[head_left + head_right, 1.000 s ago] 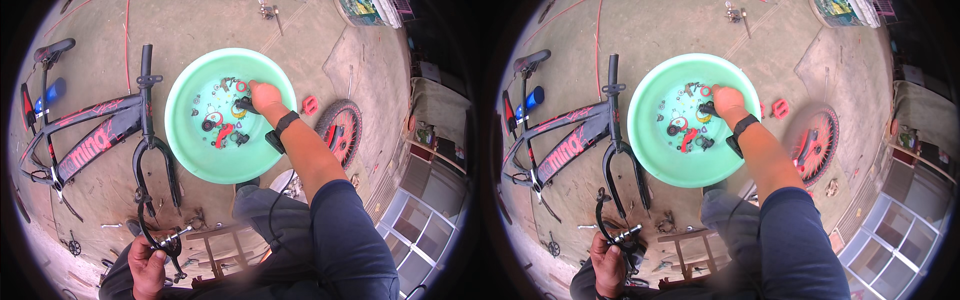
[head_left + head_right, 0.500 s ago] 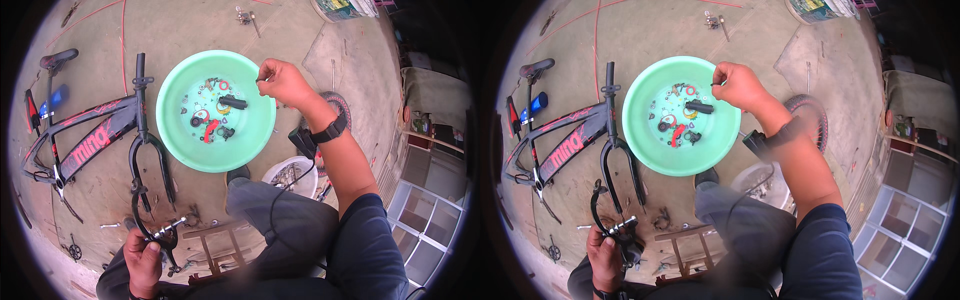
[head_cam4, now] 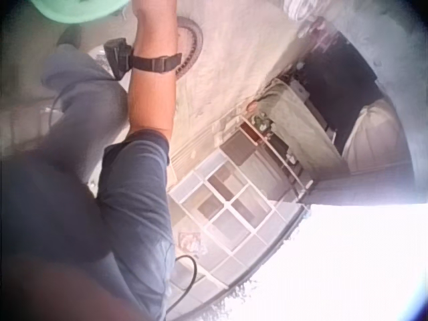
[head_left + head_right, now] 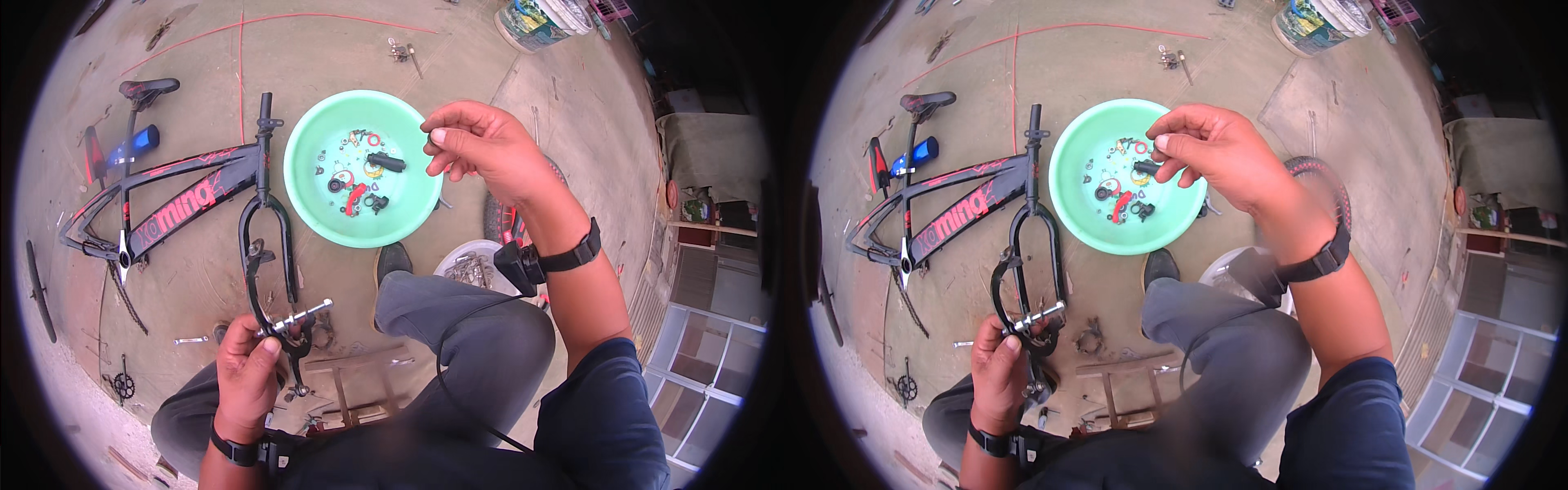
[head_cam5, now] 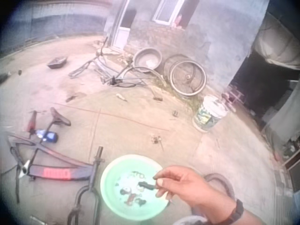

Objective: The person assembles a bicycle brake caliper by hand, inserting a brake cable, threading a bolt, and tightening it with a wrench. They then attach a brake pad to the caliper.

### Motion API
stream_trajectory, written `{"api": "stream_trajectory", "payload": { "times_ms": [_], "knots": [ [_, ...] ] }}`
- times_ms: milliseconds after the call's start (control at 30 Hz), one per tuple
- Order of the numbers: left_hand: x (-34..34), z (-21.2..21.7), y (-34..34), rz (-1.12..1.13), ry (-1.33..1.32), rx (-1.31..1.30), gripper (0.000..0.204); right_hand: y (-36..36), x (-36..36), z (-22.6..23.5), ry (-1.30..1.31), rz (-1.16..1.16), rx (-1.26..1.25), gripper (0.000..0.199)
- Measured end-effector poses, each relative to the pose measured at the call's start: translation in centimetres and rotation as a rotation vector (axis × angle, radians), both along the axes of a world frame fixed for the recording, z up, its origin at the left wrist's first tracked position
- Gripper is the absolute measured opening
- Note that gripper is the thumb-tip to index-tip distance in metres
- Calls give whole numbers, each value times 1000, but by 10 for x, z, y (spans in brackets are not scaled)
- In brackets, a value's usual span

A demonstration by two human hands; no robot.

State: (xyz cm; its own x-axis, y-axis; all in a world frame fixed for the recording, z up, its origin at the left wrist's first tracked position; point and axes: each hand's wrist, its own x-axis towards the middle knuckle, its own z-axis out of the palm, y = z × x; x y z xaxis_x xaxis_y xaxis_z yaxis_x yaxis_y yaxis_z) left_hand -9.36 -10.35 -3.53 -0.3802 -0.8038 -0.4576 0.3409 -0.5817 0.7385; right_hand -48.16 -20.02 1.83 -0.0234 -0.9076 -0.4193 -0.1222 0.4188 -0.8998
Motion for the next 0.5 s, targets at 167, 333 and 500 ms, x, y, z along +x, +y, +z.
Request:
{"api": "stream_trajectory", "payload": {
  "times_ms": [167, 333, 500],
  "knots": [
    [6, 11, 5, -21, 35, -103, 25, 41, 67, 18, -304, -17, -37, 13],
    [18, 29, 13, -59, 28, -168, 24, 83, 121, 9, -485, -61, 42, 11],
    [28, 36, 19, -55, 35, -177, 24, 101, 146, 7, -630, -78, -28, 19]
  ]
}}
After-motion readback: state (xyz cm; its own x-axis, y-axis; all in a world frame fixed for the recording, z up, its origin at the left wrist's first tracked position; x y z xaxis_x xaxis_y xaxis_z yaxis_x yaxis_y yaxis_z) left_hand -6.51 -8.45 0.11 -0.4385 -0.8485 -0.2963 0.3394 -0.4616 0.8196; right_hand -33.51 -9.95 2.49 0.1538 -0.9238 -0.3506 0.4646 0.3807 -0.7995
